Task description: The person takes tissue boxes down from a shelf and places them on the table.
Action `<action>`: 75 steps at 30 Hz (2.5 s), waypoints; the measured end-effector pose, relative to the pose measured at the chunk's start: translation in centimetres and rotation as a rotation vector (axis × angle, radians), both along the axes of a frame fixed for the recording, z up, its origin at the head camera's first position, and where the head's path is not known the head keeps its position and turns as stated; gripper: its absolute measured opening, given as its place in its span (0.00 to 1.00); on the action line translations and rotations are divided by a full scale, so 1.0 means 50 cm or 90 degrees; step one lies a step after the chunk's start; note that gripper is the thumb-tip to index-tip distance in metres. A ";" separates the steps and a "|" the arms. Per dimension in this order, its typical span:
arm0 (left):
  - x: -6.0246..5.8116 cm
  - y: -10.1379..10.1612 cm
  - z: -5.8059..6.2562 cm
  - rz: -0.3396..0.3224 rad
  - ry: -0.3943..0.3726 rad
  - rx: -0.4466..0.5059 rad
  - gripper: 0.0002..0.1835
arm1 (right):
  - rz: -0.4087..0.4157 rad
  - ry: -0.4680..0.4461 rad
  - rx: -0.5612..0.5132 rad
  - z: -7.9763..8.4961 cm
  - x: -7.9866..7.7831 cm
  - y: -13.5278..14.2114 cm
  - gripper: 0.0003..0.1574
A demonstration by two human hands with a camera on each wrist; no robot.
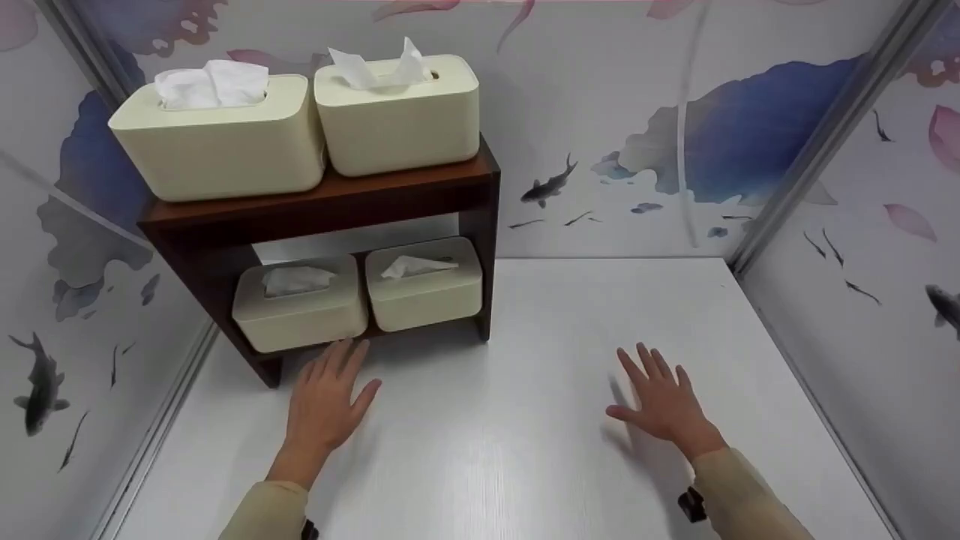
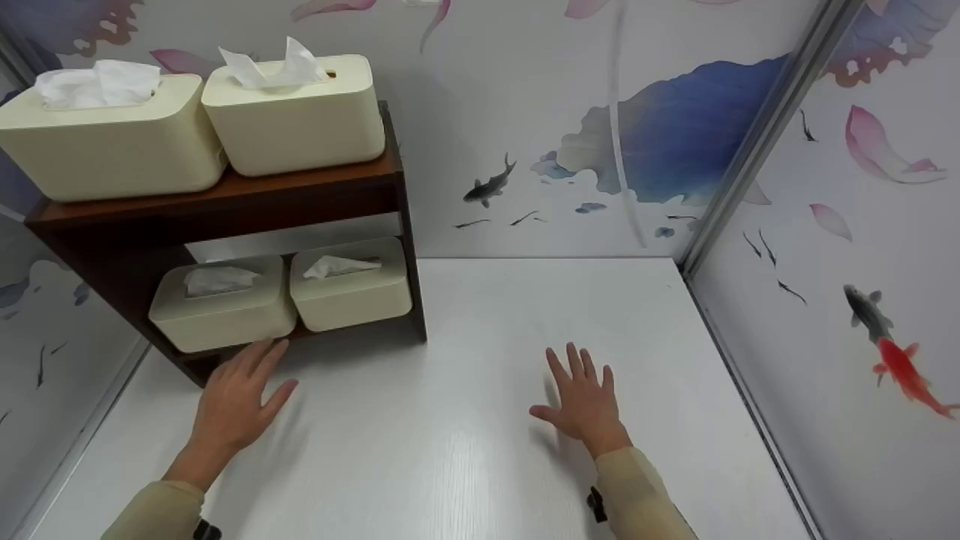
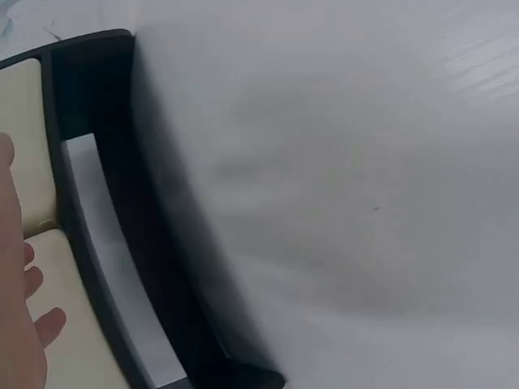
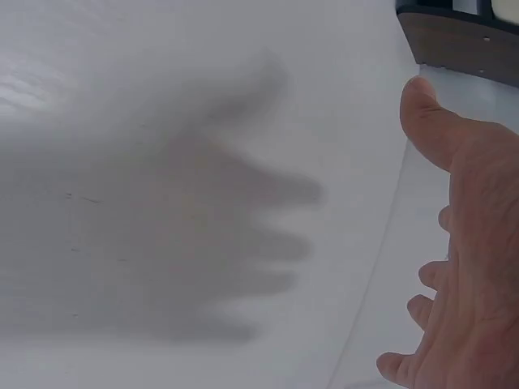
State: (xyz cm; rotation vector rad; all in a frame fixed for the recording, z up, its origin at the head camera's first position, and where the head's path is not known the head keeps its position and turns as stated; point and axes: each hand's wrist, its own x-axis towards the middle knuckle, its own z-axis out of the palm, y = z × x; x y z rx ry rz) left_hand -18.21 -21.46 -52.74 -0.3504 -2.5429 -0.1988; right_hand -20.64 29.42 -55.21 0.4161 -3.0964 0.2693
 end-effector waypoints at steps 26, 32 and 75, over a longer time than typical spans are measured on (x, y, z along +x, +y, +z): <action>-0.069 -0.194 0.357 0.176 0.198 0.107 0.33 | 0.064 0.024 0.020 0.031 0.009 -0.049 0.54; -0.080 -0.211 0.371 0.190 0.165 0.175 0.33 | 0.065 0.022 0.017 0.028 0.010 -0.053 0.54; -0.094 -0.223 0.404 0.121 0.177 0.359 0.21 | 0.064 0.002 -0.001 0.021 0.013 -0.054 0.47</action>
